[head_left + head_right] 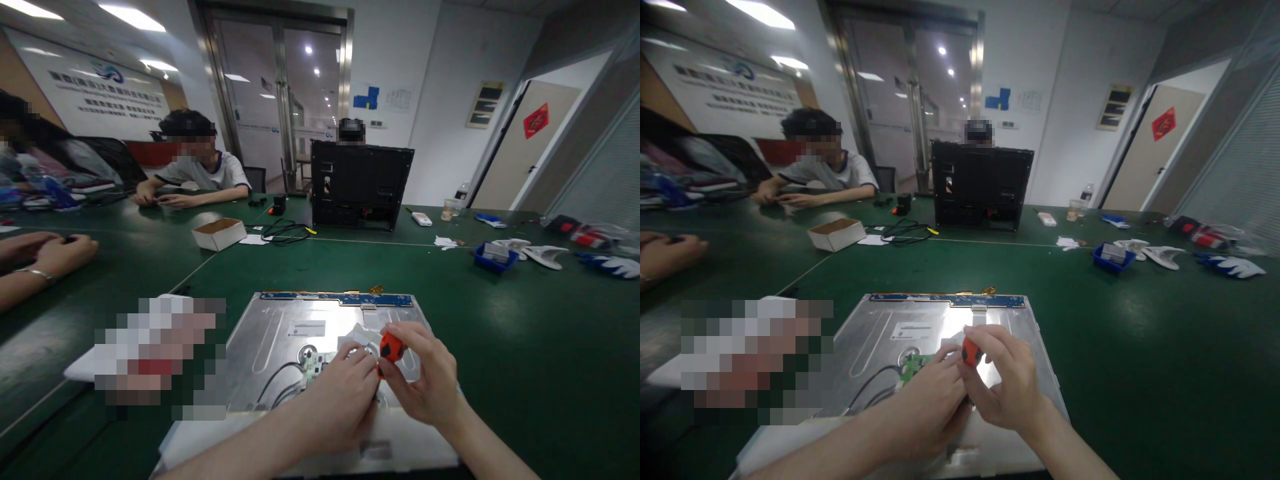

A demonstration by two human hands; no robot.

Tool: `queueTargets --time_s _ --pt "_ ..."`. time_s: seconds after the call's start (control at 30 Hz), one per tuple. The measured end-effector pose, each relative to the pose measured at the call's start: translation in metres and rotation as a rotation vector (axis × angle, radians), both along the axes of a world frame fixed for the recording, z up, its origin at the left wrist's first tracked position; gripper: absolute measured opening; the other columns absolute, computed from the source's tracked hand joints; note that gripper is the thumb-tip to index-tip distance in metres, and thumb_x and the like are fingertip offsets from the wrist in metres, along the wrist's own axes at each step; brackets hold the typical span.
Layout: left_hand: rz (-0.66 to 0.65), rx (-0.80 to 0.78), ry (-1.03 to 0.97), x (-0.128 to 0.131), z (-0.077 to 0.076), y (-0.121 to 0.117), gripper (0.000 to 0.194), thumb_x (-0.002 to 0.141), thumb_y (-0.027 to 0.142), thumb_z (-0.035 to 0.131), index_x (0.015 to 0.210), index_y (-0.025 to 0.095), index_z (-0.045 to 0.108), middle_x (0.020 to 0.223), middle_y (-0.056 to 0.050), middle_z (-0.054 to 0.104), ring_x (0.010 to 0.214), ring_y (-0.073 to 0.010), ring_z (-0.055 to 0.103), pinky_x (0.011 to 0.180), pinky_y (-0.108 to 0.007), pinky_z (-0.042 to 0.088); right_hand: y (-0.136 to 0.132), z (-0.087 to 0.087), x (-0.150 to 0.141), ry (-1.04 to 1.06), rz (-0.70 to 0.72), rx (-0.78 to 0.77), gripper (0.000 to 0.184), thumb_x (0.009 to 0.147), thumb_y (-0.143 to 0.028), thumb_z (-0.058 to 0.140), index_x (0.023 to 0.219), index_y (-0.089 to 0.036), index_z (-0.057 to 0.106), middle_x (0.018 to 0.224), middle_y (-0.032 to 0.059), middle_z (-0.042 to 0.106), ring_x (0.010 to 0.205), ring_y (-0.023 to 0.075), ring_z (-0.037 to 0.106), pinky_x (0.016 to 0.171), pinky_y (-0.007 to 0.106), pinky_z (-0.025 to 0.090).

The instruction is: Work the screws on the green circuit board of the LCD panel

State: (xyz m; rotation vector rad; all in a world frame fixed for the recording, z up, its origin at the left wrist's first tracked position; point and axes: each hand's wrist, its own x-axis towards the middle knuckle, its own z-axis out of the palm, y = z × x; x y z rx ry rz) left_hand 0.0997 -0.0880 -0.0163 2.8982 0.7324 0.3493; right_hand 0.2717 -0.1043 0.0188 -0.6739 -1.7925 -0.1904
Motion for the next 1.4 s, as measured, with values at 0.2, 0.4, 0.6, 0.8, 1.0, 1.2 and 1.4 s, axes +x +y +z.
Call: queueTargets --time_s 0.2,0.4,0.6,0.8,1.0,1.2,1.4 --pt "-0.01 0.027 -0.019 0.0011 -0.0053 0.0004 0.02 0.091 0.019 0.055 0.109 0.016 0.062 0.113 -0.012 0.068 0.114 -0.0303 0.059 0.11 -0.049 0.036 -0.0003 0.001 -0.0003 0.018 0.028 0.008 0.043 0.089 -0.011 0.057 0.132 -0.019 0.056 0.091 0.0075 0.074 0.074 0.0201 0.072 0.06 0.03 0.062" --pt "-0.021 0.035 -0.024 0.0005 -0.0058 0.0017 0.02 0.091 0.02 0.056 0.11 0.017 0.061 0.114 -0.012 0.068 0.114 -0.0312 0.06 0.11 -0.05 0.035 0.0003 0.0005 -0.0007 0.019 0.029 -0.004 0.046 0.089 -0.012 0.056 0.134 -0.021 0.055 0.091 0.0074 0.073 0.074 0.0205 0.072 0.059 0.03 0.062" --pt "-0.02 0.018 -0.03 0.0004 -0.0052 0.0012 0.017 0.091 0.02 0.059 0.107 0.016 0.06 0.114 -0.012 0.068 0.112 -0.0302 0.061 0.111 -0.048 0.034 0.0 0.0055 -0.0011 -0.016 0.013 -0.001 0.039 0.089 -0.011 0.058 0.128 -0.02 0.058 0.082 0.0046 0.072 0.066 0.0174 0.069 0.055 0.026 0.059" --pt "-0.021 0.014 -0.014 -0.0003 -0.0037 0.0011 0.017 0.09 0.021 0.06 0.107 0.016 0.061 0.114 -0.012 0.068 0.114 -0.0311 0.06 0.111 -0.048 0.034 -0.0029 0.0054 -0.0004 -0.023 0.016 -0.043 0.043 0.088 -0.012 0.052 0.131 -0.021 0.053 0.082 0.0036 0.074 0.063 0.0179 0.071 0.053 0.027 0.059" --pt "-0.023 0.017 -0.009 -0.0003 0.0005 -0.0002 0.016 0.091 0.018 0.056 0.106 0.017 0.061 0.113 -0.012 0.068 0.111 -0.0302 0.06 0.109 -0.048 0.035 -0.0029 0.0024 0.0005 -0.017 0.021 -0.046 0.045 0.086 -0.013 0.052 0.131 -0.021 0.051 0.078 0.0028 0.072 0.059 0.019 0.068 0.05 0.029 0.056" --pt "-0.033 0.033 -0.041 -0.0008 -0.0054 0.0032 0.016 0.09 0.018 0.059 0.105 0.016 0.063 0.112 -0.011 0.068 0.11 -0.0298 0.06 0.109 -0.048 0.035 -0.0035 0.0011 0.0017 -0.001 0.037 -0.047 0.046 0.086 -0.013 0.053 0.132 -0.021 0.052 0.076 0.002 0.071 0.059 0.019 0.068 0.05 0.029 0.055" --pt "-0.066 0.073 -0.045 -0.0018 -0.0094 0.0066 0.01 0.091 0.02 0.058 0.099 0.016 0.063 0.104 -0.01 0.068 0.103 -0.0282 0.061 0.107 -0.048 0.037 -0.0029 0.0006 0.0003 0.017 0.047 -0.04 0.046 0.086 -0.013 0.052 0.132 -0.02 0.052 0.077 0.0023 0.071 0.059 0.0184 0.067 0.051 0.029 0.055"
